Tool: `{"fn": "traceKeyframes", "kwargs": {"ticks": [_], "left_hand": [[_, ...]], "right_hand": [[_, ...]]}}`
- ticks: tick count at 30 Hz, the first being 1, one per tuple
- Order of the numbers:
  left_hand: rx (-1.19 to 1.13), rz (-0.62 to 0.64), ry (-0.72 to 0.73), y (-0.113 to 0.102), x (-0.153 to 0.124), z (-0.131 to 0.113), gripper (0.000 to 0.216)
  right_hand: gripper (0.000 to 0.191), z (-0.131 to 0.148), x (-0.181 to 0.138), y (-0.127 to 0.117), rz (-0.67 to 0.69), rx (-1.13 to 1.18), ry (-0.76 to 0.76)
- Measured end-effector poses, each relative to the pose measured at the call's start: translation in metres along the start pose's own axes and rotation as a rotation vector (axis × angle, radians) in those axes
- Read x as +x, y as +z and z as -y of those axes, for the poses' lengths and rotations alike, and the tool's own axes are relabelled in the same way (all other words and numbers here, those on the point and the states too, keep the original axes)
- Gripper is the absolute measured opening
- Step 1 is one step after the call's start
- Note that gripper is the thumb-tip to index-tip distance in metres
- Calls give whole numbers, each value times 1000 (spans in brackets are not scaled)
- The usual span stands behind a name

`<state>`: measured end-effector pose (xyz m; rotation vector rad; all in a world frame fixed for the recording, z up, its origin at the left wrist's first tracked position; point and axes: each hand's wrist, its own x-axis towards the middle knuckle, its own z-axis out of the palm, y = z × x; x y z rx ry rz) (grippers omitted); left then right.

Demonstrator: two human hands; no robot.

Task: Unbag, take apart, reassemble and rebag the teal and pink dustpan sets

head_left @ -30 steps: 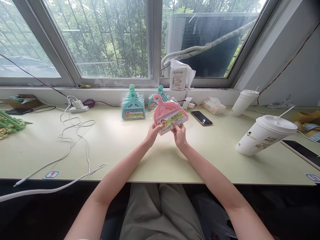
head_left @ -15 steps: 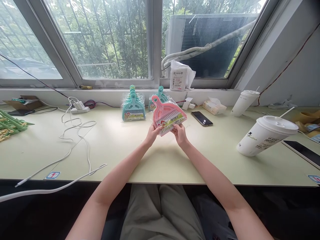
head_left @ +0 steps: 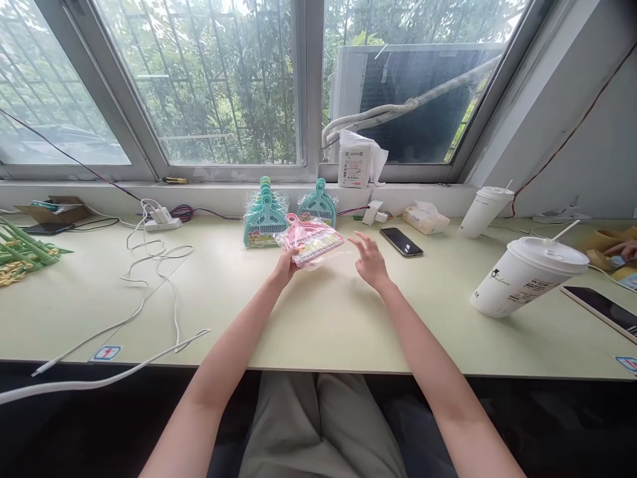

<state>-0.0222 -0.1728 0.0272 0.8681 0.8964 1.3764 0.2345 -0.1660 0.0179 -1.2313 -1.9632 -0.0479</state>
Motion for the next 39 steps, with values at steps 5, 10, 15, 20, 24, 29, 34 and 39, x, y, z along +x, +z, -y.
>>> {"fn": "traceKeyframes", "kwargs": {"ticks": [5, 10, 15, 20, 24, 29, 34, 39], "left_hand": [[16, 43, -138, -8, 3, 0, 49], [75, 139, -234, -10, 3, 2, 53], [156, 254, -298, -9, 2, 3, 52], [319, 346, -306, -5, -6, 1, 46], [417, 350, -278, -7, -6, 3, 52], [407, 437, -285, -13, -2, 3, 59], [508, 380, -117, -10, -1, 8, 64], [932, -23, 205, -1, 14, 25, 25]], "right_hand": [[25, -8, 0, 13, 56, -21, -57], [19, -15, 3, 18, -78, 92, 38], [21, -14, 5, 19, -164, 309, 107], [18, -18, 1, 24, -73, 428, 244], [37, -24, -1, 30, 92, 589, 434], [54, -33, 2, 36, 237, 863, 602], [54, -38, 4, 38, 24, 846, 613], [49, -25, 1, 45, -183, 762, 490]]}}
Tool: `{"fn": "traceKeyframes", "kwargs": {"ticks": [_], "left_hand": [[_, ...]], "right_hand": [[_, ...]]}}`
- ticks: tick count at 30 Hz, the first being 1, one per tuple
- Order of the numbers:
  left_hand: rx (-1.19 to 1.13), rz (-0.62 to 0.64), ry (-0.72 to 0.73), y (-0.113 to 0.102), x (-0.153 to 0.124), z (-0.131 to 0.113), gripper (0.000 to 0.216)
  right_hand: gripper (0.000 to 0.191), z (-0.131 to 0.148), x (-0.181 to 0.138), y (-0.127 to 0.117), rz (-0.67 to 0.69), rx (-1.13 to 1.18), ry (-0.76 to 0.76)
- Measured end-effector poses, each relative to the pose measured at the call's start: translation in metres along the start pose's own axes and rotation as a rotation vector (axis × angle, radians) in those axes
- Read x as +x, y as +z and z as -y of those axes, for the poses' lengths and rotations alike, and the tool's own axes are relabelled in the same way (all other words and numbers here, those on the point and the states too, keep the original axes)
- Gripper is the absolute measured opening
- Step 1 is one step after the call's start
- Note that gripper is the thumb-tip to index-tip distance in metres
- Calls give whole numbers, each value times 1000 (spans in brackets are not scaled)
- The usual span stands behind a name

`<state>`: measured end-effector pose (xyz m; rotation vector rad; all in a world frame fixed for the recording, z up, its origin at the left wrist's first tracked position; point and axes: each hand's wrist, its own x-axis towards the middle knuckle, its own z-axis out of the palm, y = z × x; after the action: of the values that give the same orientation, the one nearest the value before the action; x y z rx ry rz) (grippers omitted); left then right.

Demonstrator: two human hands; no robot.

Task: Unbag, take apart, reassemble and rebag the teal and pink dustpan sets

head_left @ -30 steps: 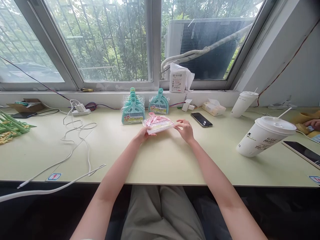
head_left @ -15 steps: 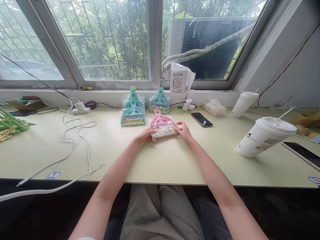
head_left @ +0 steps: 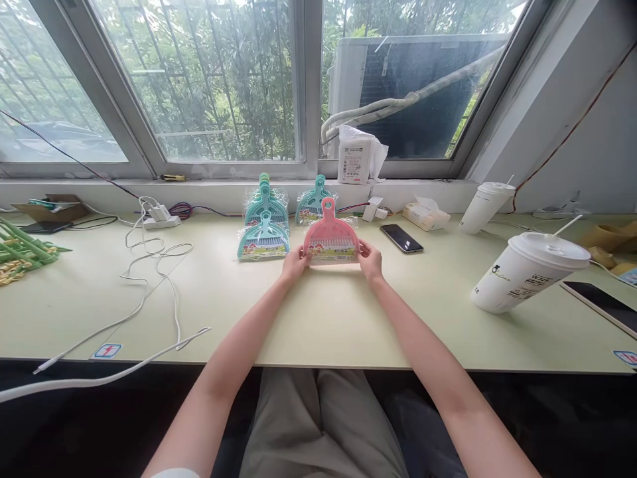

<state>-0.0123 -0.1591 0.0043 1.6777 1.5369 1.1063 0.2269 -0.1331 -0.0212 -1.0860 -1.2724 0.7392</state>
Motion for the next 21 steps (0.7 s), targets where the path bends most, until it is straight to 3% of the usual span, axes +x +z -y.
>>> {"fn": "traceKeyframes", "kwargs": {"ticks": [2, 5, 13, 21], "left_hand": [[205, -129, 1, 7, 12, 1, 17], [374, -214, -24, 15, 38, 1, 20], [16, -384, -86, 36, 128, 15, 30], [66, -549, -162, 33, 192, 33, 29]], "right_hand": [[44, 0, 0, 6, -34, -92, -55], [38, -4, 12, 13, -18, -268, -137], [41, -30, 87, 52, -8, -478, -262], [47, -52, 150, 101, -9, -559, -304]]}}
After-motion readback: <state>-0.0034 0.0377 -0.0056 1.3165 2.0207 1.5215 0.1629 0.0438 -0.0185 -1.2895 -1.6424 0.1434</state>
